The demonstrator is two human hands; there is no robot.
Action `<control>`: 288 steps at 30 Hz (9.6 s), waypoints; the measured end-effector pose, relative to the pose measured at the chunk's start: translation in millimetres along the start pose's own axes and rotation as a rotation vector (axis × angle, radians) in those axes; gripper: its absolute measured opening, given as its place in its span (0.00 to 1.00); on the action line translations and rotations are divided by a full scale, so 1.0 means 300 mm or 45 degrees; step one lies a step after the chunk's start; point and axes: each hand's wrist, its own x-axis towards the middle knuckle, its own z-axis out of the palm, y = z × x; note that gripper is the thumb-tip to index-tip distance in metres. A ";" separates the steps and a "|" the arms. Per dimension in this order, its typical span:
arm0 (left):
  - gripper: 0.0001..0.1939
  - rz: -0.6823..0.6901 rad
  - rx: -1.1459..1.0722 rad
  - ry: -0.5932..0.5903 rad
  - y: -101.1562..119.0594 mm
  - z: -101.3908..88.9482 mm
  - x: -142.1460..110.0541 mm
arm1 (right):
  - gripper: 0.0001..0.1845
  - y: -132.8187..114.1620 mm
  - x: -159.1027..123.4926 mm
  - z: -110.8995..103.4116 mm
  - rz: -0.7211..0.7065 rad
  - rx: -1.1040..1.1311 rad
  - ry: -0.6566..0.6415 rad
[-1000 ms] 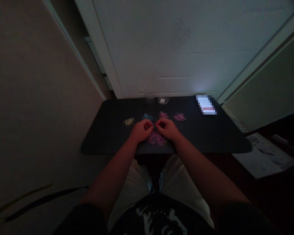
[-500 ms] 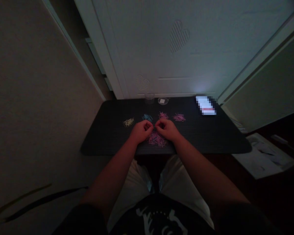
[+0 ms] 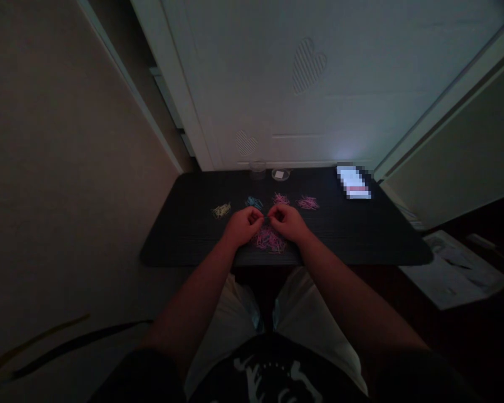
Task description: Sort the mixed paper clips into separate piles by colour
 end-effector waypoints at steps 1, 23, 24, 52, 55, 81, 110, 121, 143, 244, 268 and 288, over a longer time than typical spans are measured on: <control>0.09 0.001 0.000 0.003 0.001 0.000 0.000 | 0.04 0.000 0.000 0.000 0.005 -0.001 0.002; 0.09 0.010 0.055 -0.028 0.007 -0.003 -0.003 | 0.03 -0.011 0.002 0.001 0.046 -0.017 0.098; 0.08 0.011 0.052 -0.031 0.006 -0.003 -0.002 | 0.03 -0.010 0.002 0.001 0.046 -0.018 0.094; 0.06 0.020 0.059 -0.059 0.016 -0.016 -0.008 | 0.05 0.005 0.006 0.004 0.018 0.028 0.040; 0.06 0.015 0.028 -0.044 0.008 -0.012 -0.008 | 0.05 0.017 0.009 0.001 0.050 0.132 0.138; 0.07 0.037 -0.062 -0.054 0.004 -0.008 -0.001 | 0.07 -0.005 0.009 -0.003 -0.053 -0.002 0.044; 0.07 0.025 -0.120 -0.047 0.005 -0.009 -0.006 | 0.10 -0.007 0.005 -0.001 0.000 0.147 -0.063; 0.08 0.018 -0.109 -0.058 0.004 -0.013 -0.008 | 0.12 0.040 0.029 -0.035 0.231 0.632 0.488; 0.08 0.032 -0.061 -0.057 0.004 -0.013 -0.009 | 0.10 0.019 0.016 -0.026 0.115 0.548 0.233; 0.10 -0.043 0.159 0.100 0.018 -0.021 -0.084 | 0.11 -0.024 -0.088 -0.129 0.211 -0.087 -0.251; 0.11 0.166 0.122 0.049 0.006 -0.023 -0.082 | 0.11 -0.089 -0.067 -0.098 0.211 0.082 -0.165; 0.09 0.247 0.141 0.170 0.010 -0.028 -0.084 | 0.10 -0.103 -0.046 -0.092 0.108 -0.169 -0.278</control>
